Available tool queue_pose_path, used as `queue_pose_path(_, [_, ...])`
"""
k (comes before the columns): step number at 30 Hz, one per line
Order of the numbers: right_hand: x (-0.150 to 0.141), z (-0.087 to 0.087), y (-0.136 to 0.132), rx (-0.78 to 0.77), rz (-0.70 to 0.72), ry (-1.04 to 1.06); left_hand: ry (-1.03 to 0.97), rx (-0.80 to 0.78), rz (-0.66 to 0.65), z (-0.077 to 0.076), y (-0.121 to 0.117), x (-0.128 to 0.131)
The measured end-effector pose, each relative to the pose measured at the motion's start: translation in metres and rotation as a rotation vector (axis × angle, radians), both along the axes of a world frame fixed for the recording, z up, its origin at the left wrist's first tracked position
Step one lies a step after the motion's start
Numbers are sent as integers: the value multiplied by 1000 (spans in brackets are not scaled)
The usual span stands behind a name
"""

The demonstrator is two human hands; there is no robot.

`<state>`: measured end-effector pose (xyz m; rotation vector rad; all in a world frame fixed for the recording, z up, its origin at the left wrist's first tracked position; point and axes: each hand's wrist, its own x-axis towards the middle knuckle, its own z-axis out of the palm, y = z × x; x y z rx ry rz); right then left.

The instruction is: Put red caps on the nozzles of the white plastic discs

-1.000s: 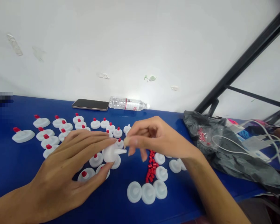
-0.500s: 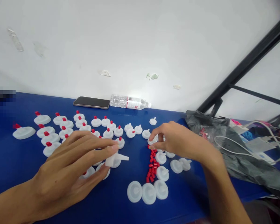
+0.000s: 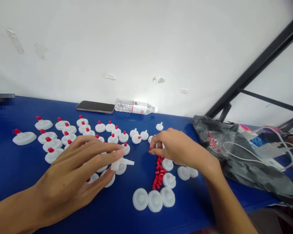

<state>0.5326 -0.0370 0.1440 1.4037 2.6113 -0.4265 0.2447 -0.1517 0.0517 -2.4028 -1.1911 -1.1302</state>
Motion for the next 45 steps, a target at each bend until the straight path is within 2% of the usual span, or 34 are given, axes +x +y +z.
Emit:
queue_pose_path(4, [-2, 3, -2, -58, 32, 113, 67, 40, -39, 6, 4, 0])
queue_pose_path(10, [-1, 5, -6, -167, 121, 340, 40, 69, 4, 2, 10, 3])
queue_pose_path(16, [-4, 10, -11, -273, 120, 555, -10, 80, 44, 5, 16, 5])
queue_pose_path(22, [-8, 0, -7, -227, 137, 476, 18, 67, 24, 14, 16, 5])
queue_pose_path(28, [-12, -12, -3, -135, 156, 227, 23, 63, 14, 14, 14, 4])
queue_pose_path(32, [-14, -15, -3, -75, 133, 168, 37, 62, 17, 14, 13, 5])
queue_pose_path(35, [-15, -16, -3, -77, 154, 164, 71, 26, 32, 12, 14, 4])
queue_pose_path(42, [-16, -20, -1, -55, 197, 186, 65, 60, 11, 11, 15, 3])
queue_pose_path(45, [-16, -19, -1, -91, 215, 315, 41, 43, 14, 12, 13, 2])
